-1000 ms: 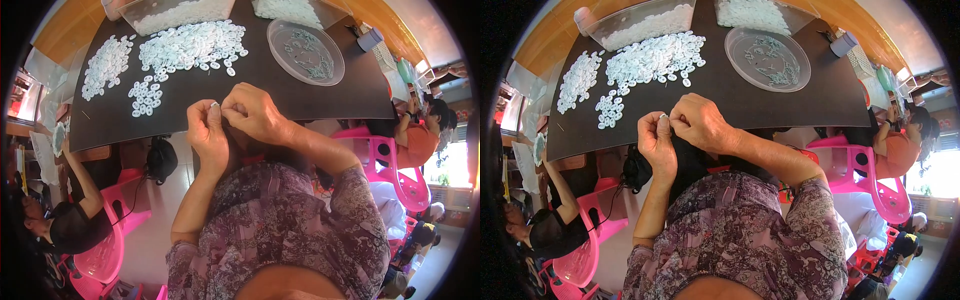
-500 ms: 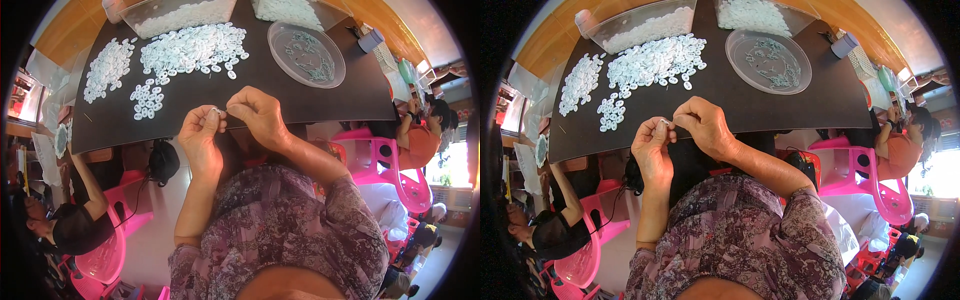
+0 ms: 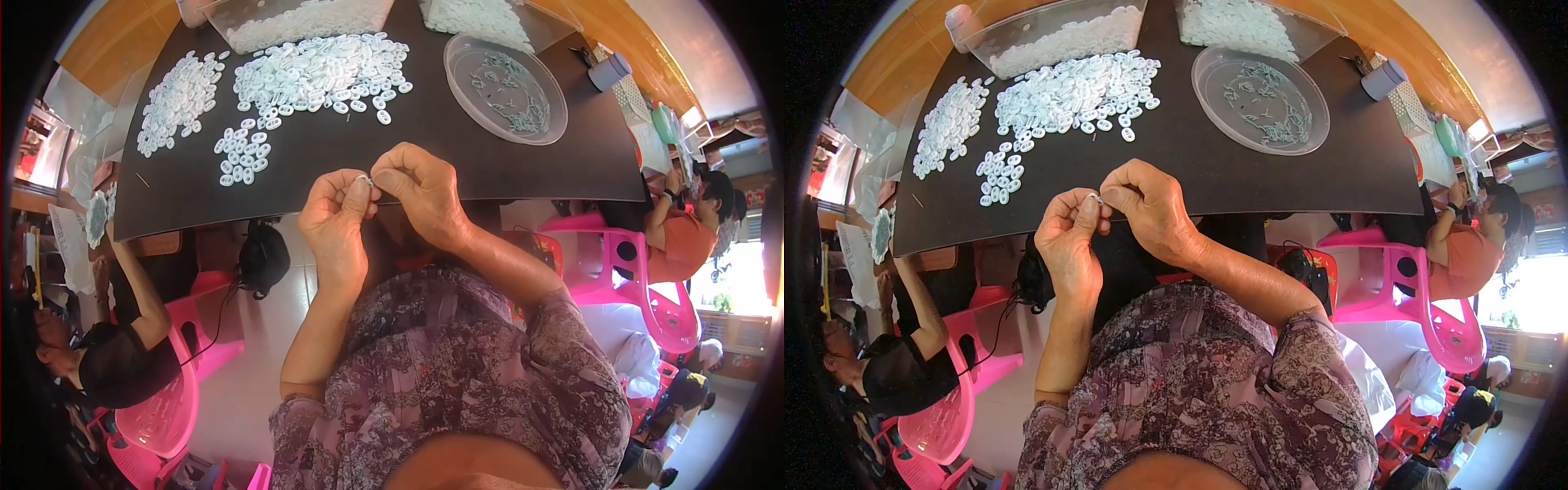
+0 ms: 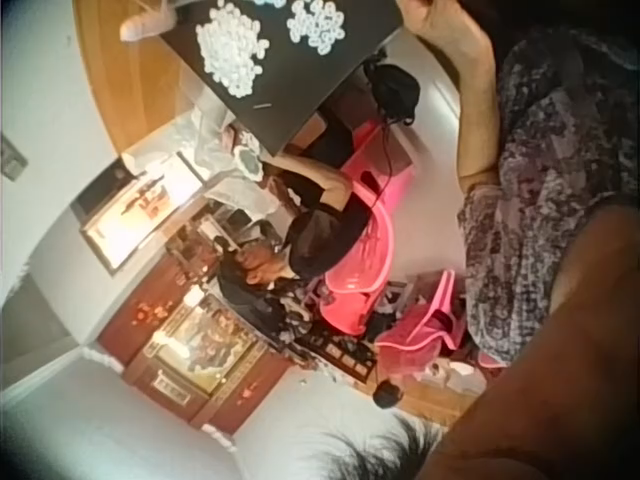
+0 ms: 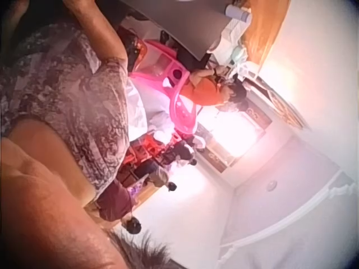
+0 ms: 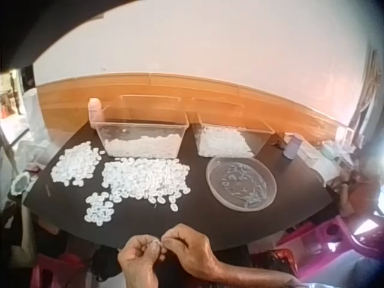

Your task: Sorting and inspecting small white plastic components on a table in a workshop environment.

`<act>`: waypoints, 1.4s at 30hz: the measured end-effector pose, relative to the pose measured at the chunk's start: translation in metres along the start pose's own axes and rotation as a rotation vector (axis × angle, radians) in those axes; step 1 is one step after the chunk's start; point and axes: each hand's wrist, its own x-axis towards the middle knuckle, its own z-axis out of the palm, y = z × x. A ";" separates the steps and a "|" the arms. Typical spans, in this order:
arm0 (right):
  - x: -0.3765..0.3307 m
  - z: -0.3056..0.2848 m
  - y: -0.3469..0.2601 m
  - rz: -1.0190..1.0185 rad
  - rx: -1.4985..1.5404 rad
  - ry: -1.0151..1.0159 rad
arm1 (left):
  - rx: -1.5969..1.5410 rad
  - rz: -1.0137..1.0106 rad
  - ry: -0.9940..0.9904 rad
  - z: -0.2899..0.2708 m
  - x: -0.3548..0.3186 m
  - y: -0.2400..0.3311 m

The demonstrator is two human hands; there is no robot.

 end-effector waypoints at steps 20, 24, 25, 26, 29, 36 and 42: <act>-0.001 0.002 0.012 0.027 -0.012 0.000 | 0.052 0.007 0.009 -0.004 -0.001 0.000; -0.001 0.002 0.011 0.037 -0.026 0.001 | 0.077 0.016 0.016 -0.003 -0.002 0.000; -0.002 0.002 0.012 0.037 -0.026 0.001 | 0.089 0.023 0.021 -0.003 -0.002 0.000; -0.002 0.002 0.014 0.029 -0.024 0.000 | 0.089 0.023 0.021 -0.003 -0.002 -0.001; -0.003 0.002 0.014 0.019 -0.065 -0.011 | 0.084 0.056 0.021 -0.004 -0.002 -0.005; -0.001 0.012 0.022 -0.154 -0.259 0.061 | 0.108 0.155 0.045 -0.002 -0.002 -0.013; 0.000 0.011 0.033 -0.067 -0.107 0.026 | 0.109 0.103 0.043 -0.006 0.002 -0.005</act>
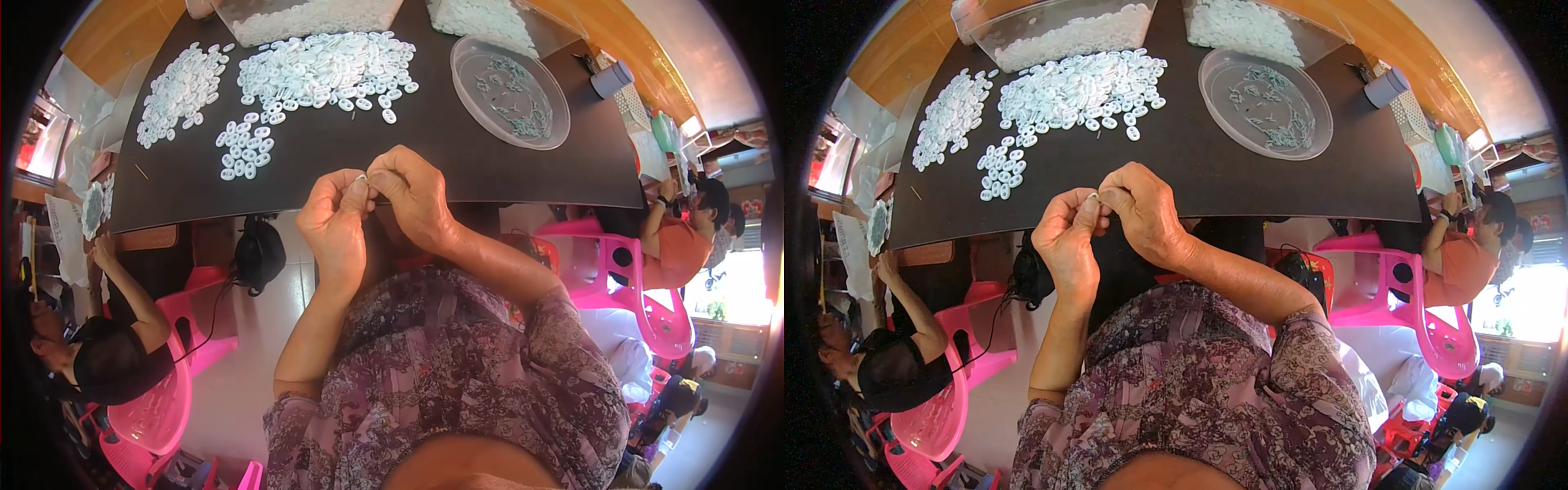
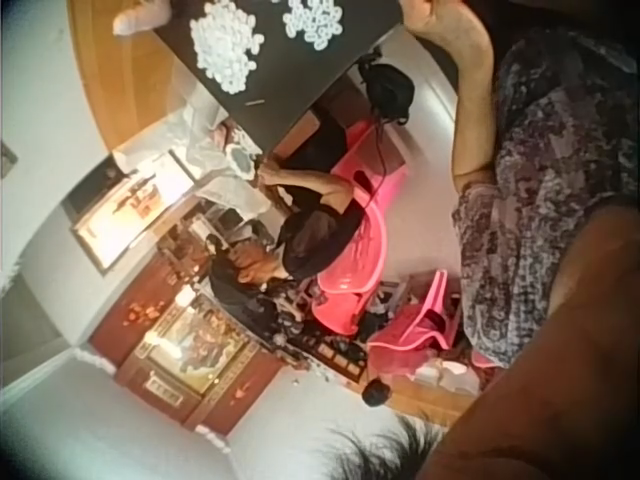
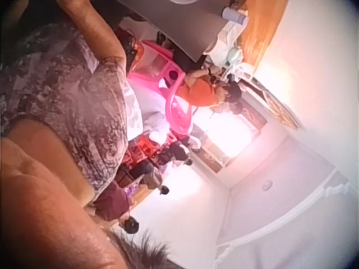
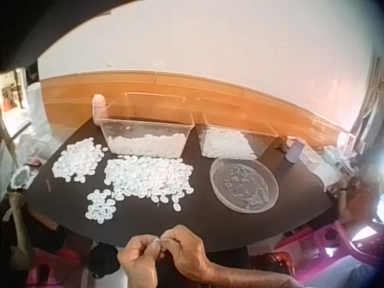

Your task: Sorting and inspecting small white plastic components on a table in a workshop environment.

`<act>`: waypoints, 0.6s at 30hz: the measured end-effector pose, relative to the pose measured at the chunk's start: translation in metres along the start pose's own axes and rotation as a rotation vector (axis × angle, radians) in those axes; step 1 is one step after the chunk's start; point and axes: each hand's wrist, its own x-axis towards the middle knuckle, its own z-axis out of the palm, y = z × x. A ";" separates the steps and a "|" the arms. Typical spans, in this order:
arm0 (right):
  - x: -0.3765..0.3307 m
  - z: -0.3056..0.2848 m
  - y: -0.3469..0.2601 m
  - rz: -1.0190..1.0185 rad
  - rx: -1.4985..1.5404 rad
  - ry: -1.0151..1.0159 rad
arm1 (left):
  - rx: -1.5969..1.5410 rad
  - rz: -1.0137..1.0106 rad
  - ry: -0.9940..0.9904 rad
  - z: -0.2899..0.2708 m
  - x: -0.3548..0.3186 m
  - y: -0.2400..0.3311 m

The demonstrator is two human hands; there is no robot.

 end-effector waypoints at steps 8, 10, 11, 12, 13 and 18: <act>0.007 0.004 0.000 -0.136 -0.207 -0.016 | 0.166 0.159 0.040 -0.001 0.000 -0.010; 0.009 0.003 0.002 -0.143 -0.228 -0.019 | 0.199 0.162 0.011 -0.003 0.002 -0.010; 0.009 0.003 0.003 -0.070 -0.155 -0.029 | 0.197 0.162 0.011 -0.003 0.004 -0.008; 0.009 0.002 0.003 0.002 -0.081 -0.039 | 0.145 0.065 0.008 -0.003 0.006 -0.003; 0.010 0.001 0.002 0.001 -0.082 -0.040 | 0.092 -0.033 0.006 -0.003 0.008 0.000; 0.014 -0.006 -0.012 0.125 0.081 -0.121 | 0.034 -0.091 0.001 -0.009 0.012 0.000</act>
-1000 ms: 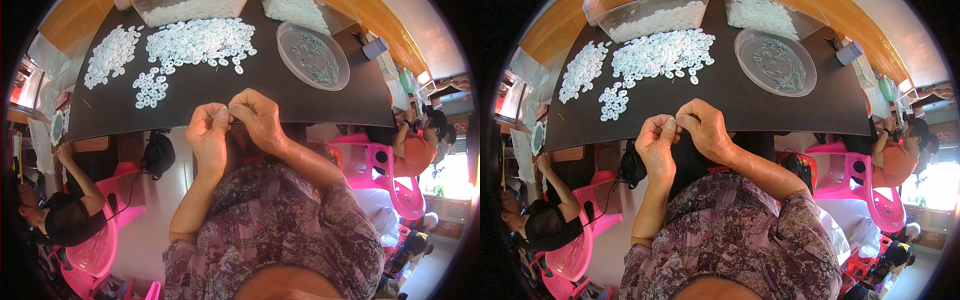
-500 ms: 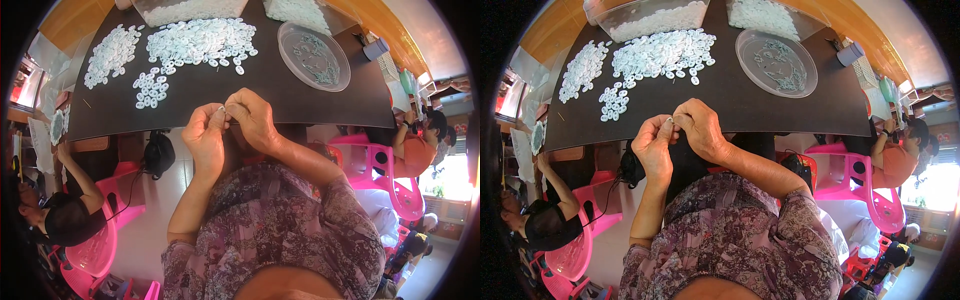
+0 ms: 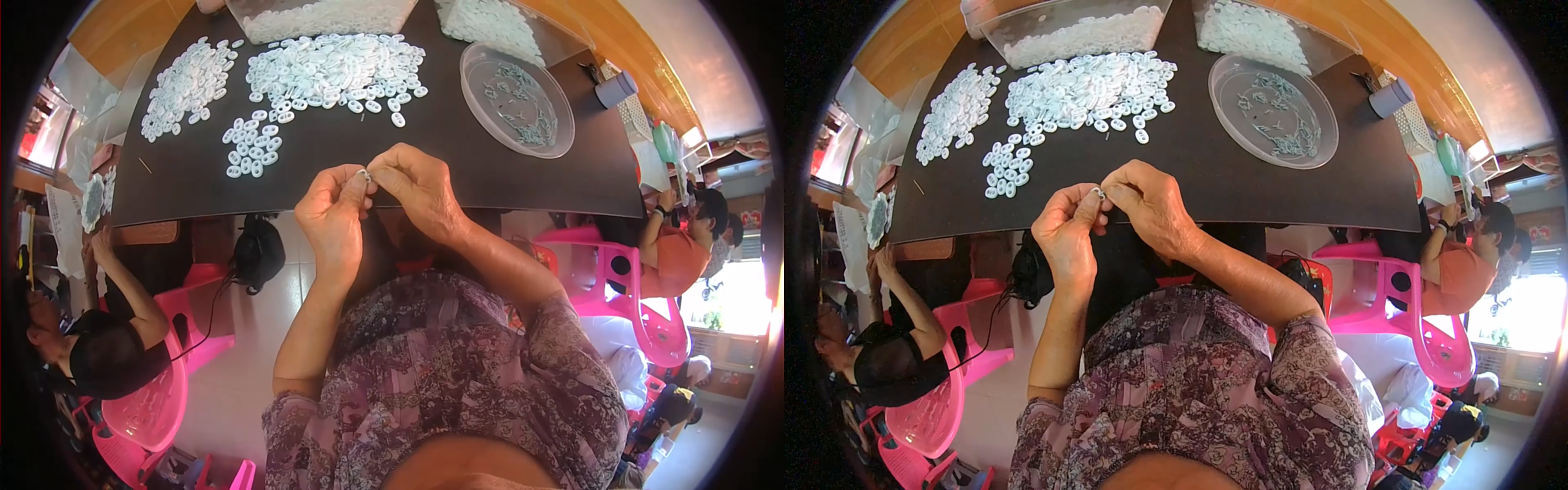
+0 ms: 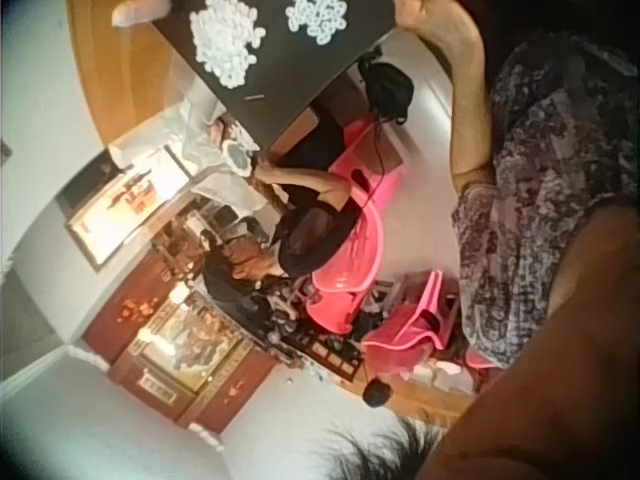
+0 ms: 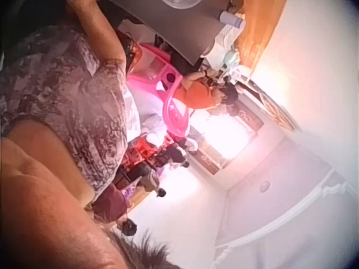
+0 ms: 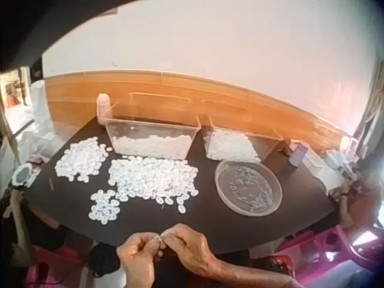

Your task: Sorting and inspecting small white plastic components on a table in a workshop environment.

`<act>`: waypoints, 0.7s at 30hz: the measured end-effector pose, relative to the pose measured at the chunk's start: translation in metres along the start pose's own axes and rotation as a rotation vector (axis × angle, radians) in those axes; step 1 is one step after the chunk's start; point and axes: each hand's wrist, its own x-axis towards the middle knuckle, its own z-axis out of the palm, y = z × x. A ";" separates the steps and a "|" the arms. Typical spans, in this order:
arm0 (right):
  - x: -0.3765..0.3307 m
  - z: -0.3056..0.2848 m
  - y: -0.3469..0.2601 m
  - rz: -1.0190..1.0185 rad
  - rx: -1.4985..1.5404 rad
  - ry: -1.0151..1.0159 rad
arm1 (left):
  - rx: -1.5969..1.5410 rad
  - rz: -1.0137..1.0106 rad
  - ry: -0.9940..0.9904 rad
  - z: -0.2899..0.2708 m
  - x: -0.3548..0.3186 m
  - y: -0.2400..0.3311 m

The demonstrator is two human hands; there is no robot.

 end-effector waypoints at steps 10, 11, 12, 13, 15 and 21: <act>0.000 0.001 0.006 0.011 -0.177 -0.006 | 0.003 0.081 0.002 0.002 0.000 -0.006; 0.000 0.002 0.006 0.021 -0.201 0.002 | 0.003 0.085 0.000 0.002 0.000 -0.006; 0.001 0.002 0.006 0.032 -0.225 0.009 | 0.020 0.090 0.003 0.001 0.001 -0.007; 0.002 0.003 0.007 0.028 -0.226 0.010 | 0.038 0.095 0.006 0.001 0.002 -0.007; 0.003 0.003 0.011 -0.076 -0.219 0.033 | 0.021 0.066 0.001 0.000 0.005 -0.005; 0.016 -0.020 0.007 -0.246 -0.450 0.212 | -0.025 -0.018 0.018 -0.001 0.013 0.000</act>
